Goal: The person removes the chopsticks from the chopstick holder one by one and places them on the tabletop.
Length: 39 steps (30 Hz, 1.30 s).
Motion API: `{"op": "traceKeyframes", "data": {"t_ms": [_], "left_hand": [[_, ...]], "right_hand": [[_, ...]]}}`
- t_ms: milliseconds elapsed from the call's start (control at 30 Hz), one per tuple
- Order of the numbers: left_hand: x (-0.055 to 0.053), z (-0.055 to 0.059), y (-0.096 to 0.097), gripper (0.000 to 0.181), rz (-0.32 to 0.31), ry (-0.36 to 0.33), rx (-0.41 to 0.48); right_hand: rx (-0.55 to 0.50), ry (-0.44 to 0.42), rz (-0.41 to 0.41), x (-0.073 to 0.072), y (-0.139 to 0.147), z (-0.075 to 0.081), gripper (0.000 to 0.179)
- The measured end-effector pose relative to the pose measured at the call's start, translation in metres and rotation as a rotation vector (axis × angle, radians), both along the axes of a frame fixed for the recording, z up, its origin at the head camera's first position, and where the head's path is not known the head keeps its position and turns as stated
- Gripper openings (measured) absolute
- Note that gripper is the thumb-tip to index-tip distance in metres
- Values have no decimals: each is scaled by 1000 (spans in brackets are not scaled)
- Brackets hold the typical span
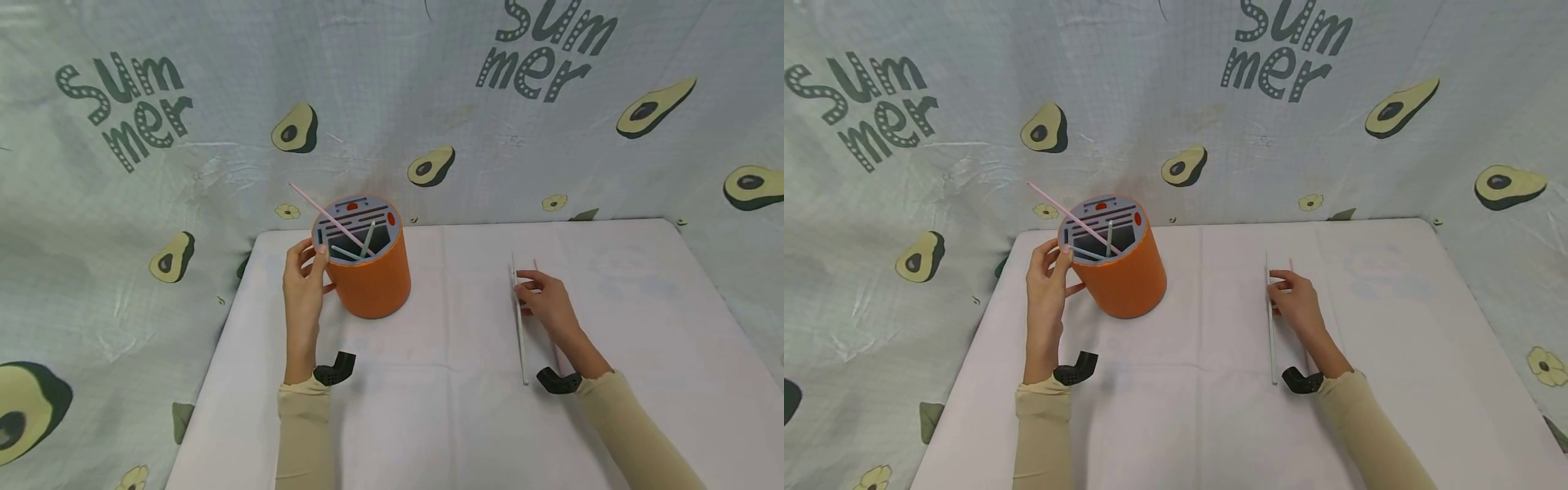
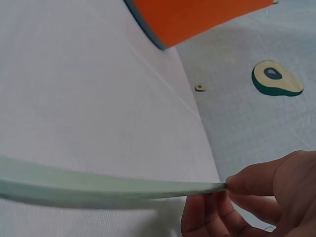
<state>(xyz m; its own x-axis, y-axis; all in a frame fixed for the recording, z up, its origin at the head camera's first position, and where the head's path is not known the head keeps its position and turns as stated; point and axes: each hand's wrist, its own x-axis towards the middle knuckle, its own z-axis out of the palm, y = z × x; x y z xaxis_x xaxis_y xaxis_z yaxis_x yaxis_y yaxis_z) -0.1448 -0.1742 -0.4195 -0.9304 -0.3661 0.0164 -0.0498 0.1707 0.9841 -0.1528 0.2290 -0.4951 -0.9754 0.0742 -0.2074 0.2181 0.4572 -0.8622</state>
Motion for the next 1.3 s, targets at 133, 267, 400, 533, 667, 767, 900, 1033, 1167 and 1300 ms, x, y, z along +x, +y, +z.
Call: {"op": "traceKeyframes", "data": {"t_ms": [133,267,400,533,667,767,900,1033,1167,1300], "left_hand": [[0,-1,0,59,-4,7,4],[0,-2,-1,58,-8,19,13],[0,-3,-1,55,-9,30,23],[0,-3,-2,54,-8,34,23],[0,-3,-2,55,-11,41,26],[0,-2,-2,55,-10,41,28],[1,-2,-1,55,-8,42,26],[1,-2,-1,56,-8,41,25],[1,-2,-2,55,-6,36,28],[1,-1,-2,55,-7,34,33]], "right_hand": [[111,-12,14,0,2,-6,45],[183,4,11,0,3,-9,44],[232,19,1,0,3,-10,43],[269,37,-7,-1,3,-10,41],[319,67,-10,-3,3,-12,40],[350,94,-17,-5,3,-15,38],[369,122,-29,-5,2,-19,36],[366,127,-33,-4,1,-21,36],[357,122,-33,-4,1,-22,36],[340,107,-28,-4,2,-21,36]]}}
